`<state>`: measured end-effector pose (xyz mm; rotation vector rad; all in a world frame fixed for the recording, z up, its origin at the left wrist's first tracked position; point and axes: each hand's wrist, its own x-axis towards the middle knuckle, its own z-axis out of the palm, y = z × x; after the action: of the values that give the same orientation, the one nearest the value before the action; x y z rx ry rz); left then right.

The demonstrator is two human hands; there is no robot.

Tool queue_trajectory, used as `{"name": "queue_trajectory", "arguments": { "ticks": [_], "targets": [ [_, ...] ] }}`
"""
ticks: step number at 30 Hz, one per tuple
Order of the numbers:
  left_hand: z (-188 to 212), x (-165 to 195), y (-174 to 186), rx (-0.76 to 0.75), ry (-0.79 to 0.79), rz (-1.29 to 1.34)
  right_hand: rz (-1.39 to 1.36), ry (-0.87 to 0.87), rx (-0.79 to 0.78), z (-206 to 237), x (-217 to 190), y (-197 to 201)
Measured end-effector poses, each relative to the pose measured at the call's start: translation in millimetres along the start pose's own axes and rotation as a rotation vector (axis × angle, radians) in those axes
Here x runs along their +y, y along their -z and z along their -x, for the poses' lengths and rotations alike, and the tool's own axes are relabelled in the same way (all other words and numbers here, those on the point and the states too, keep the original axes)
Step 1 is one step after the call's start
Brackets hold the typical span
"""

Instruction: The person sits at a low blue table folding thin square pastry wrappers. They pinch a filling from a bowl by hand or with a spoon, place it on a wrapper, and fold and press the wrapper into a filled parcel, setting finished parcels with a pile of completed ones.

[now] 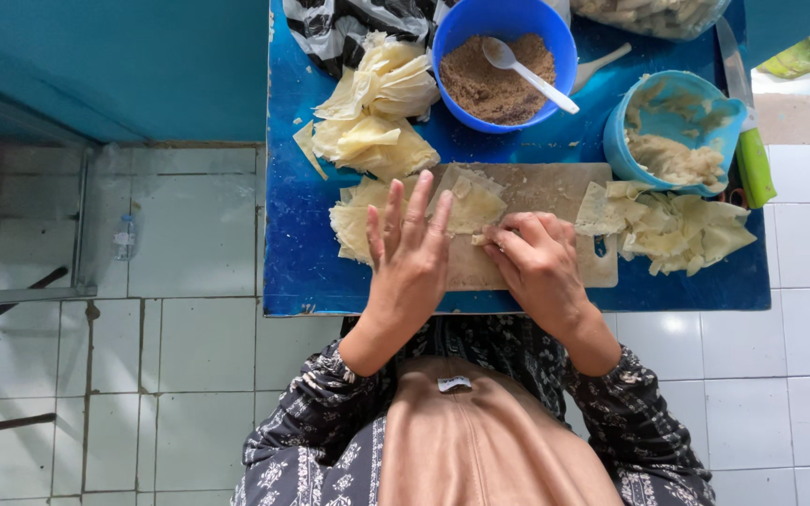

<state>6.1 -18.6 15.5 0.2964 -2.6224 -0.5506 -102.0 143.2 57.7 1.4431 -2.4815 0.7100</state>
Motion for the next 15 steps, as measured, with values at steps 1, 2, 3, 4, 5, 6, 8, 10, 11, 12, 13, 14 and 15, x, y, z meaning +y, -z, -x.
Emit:
{"name": "queue_trajectory", "arguments": {
  "ticks": [1, 2, 3, 4, 5, 6, 8, 10, 11, 12, 13, 14, 15],
  "targets": [
    [1, -2, 0, -0.002, 0.018, -0.006, -0.004, 0.013, -0.017, -4, 0, 2],
    [1, -4, 0, -0.001, 0.034, -0.013, 0.011, 0.057, -0.035, -6, -1, 4],
    [-1, -6, -1, 0.006, 0.042, -0.019, 0.032, 0.101, -0.046, -9, 0, 6],
    [-3, -8, -2, 0.007, 0.041, -0.04, 0.059, 0.145, -0.05, -14, 3, 8],
    [-3, -7, -2, 0.008, 0.037, -0.06, 0.04, 0.166, 0.003, -20, 8, 13],
    [-3, -6, -3, 0.01, 0.034, -0.076, 0.023, 0.188, 0.053, -25, 16, 20],
    [-6, -6, -2, 0.012, 0.03, -0.061, 0.035, 0.175, 0.189, -37, 44, 42],
    [-8, -5, -1, 0.012, 0.026, -0.062, 0.075, 0.159, 0.399, -62, 92, 72],
    [-9, -4, -1, 0.009, 0.022, -0.071, 0.176, 0.14, 0.445, -70, 117, 88],
    [-9, -4, -1, 0.005, 0.022, -0.082, 0.387, 0.138, 0.541, -88, 149, 98],
    [-10, -4, -1, 0.021, 0.016, -0.066, 0.474, 0.132, 0.552, -106, 181, 108],
    [-10, -5, -2, 0.034, 0.013, -0.051, 0.562, 0.126, 0.564, -124, 214, 119],
    [-9, -5, -2, 0.043, 0.015, -0.038, 0.645, 0.169, 0.58, -149, 247, 125]
  ]
}}
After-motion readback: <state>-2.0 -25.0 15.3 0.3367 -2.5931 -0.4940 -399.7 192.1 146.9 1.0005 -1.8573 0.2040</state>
